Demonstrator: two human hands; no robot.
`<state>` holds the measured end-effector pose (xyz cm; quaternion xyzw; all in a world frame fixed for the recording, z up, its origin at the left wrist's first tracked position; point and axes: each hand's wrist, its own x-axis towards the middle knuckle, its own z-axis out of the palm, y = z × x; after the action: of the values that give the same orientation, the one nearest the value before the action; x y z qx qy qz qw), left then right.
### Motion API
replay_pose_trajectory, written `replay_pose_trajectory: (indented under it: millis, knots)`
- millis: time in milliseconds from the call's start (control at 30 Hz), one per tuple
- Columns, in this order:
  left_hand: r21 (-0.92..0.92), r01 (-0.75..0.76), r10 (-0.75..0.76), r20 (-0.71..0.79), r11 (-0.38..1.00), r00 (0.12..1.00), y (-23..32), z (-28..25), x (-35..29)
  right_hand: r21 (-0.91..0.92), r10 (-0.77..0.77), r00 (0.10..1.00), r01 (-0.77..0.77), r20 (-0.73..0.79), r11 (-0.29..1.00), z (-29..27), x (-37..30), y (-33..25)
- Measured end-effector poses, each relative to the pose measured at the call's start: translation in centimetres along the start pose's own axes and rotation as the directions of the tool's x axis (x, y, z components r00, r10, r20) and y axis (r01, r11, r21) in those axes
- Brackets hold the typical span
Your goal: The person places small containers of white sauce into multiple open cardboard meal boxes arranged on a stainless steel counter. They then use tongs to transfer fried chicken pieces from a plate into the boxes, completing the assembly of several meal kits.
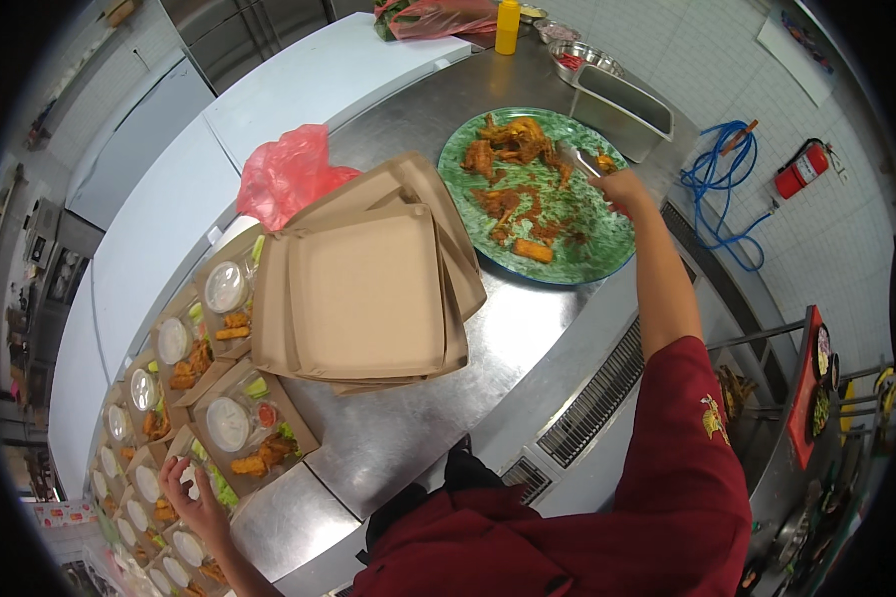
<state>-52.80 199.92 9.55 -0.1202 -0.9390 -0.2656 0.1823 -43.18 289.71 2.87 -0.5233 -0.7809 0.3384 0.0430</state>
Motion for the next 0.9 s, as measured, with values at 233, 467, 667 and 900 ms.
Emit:
replay_pose_trajectory:
  millis: [233, 467, 667, 900]
  knots:
    - [-0.048, 0.116, -0.118, -0.044, 0.992, 0.992, -1.4, -1.4, -2.3, 0.223, 0.164, 0.931, -0.244, 0.328, 0.944, -1.6, -4.2, 0.2]
    - [-0.075, 0.116, -0.117, -0.001, 0.99, 0.993, -0.2, -1.3, -1.7, 0.38, 0.154, 0.877, -0.348, 0.456, 0.857, 0.2, -2.2, 0.0]
    - [-0.077, 0.115, -0.117, -0.024, 0.99, 0.993, -0.5, -1.2, -1.9, 0.289, 0.209, 0.862, -0.369, 0.462, 0.883, 1.1, -0.1, 0.3]
    - [-0.058, 0.18, -0.182, -0.039, 0.982, 0.983, -2.6, -2.5, -3.6, 0.446, 0.084, 0.902, -0.288, 0.423, 0.847, 4.2, 1.0, 1.4]
